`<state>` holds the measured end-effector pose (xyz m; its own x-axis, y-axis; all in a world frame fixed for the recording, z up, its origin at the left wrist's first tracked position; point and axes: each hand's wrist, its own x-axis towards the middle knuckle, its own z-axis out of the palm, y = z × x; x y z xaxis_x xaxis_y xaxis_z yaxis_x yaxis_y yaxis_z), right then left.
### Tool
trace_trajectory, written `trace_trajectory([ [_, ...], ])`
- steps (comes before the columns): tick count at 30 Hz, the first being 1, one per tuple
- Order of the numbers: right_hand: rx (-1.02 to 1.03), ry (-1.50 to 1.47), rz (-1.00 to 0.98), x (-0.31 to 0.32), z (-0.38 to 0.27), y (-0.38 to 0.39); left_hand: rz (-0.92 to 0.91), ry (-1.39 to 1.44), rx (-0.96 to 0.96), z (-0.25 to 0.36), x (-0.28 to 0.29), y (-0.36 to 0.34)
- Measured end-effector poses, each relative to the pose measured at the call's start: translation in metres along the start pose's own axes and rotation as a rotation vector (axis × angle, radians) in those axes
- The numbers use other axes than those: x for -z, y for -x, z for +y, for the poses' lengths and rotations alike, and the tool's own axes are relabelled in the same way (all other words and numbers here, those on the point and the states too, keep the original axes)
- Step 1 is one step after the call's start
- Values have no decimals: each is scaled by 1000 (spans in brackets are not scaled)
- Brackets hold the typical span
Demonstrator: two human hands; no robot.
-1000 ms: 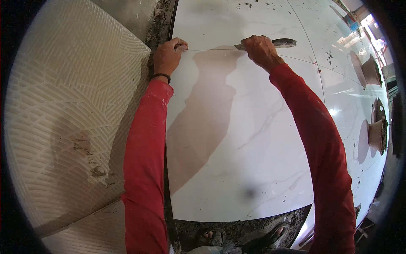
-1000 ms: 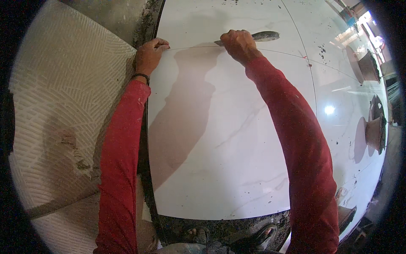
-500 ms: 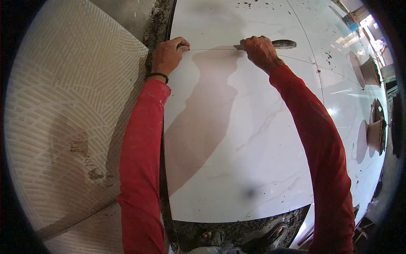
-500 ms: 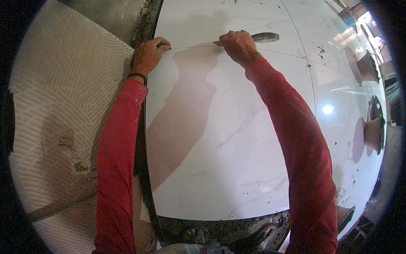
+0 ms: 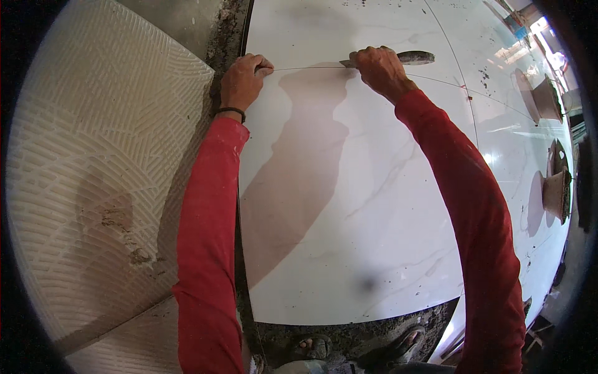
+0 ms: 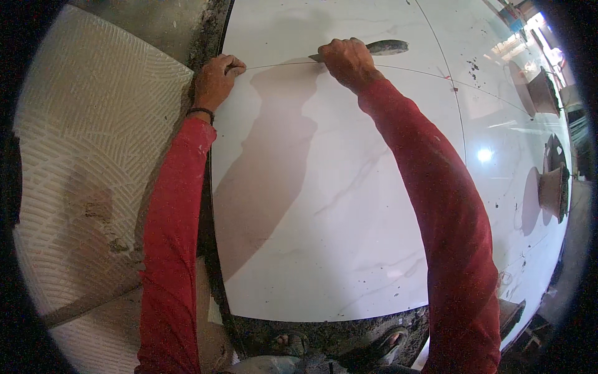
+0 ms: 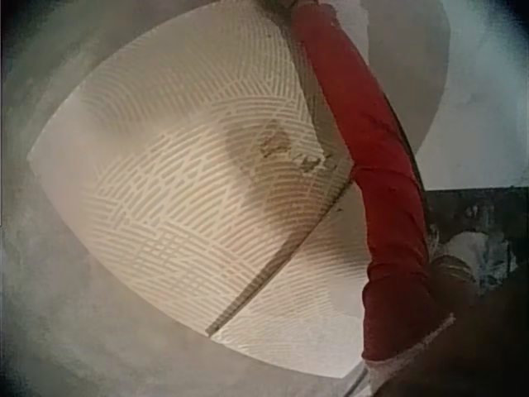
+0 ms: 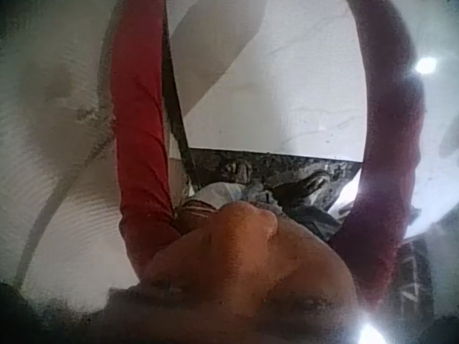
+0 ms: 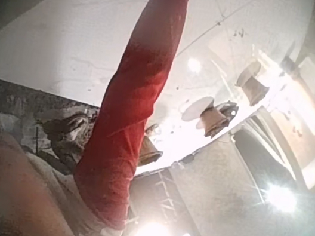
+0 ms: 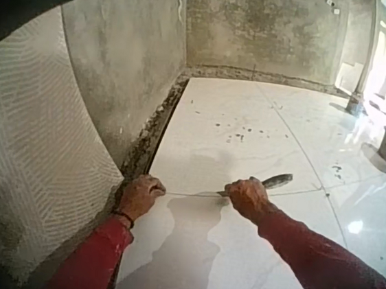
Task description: The person places a large white tile onto a prepared mortar bed, wipes the tile surface with a cloth, hits the tile repeatedly with a rubber mallet to level it, and uses a small scraping tool to clean excess mortar from the seams between tiles.
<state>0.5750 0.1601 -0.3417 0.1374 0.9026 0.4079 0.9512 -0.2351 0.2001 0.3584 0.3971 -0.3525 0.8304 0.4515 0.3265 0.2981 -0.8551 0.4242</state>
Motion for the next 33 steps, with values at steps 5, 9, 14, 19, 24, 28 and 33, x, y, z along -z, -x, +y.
trace_trajectory([
  [5,-28,-22,-101,8,1,-2,-96,-3,51,14,7,-2],
  [9,-33,-53,-289,14,19,-24,-102,-63,51,18,10,2],
  [14,60,-39,-319,50,37,-28,-8,59,109,29,-5,13],
  [19,-18,-272,-82,121,14,17,206,-259,52,63,-27,73],
  [24,-660,-397,-551,225,36,190,201,-357,80,108,-29,120],
  [28,-979,-455,-485,324,56,354,192,-384,-47,129,-56,153],
  [33,-1497,-299,-369,376,49,479,-102,-323,-119,174,-25,232],
])
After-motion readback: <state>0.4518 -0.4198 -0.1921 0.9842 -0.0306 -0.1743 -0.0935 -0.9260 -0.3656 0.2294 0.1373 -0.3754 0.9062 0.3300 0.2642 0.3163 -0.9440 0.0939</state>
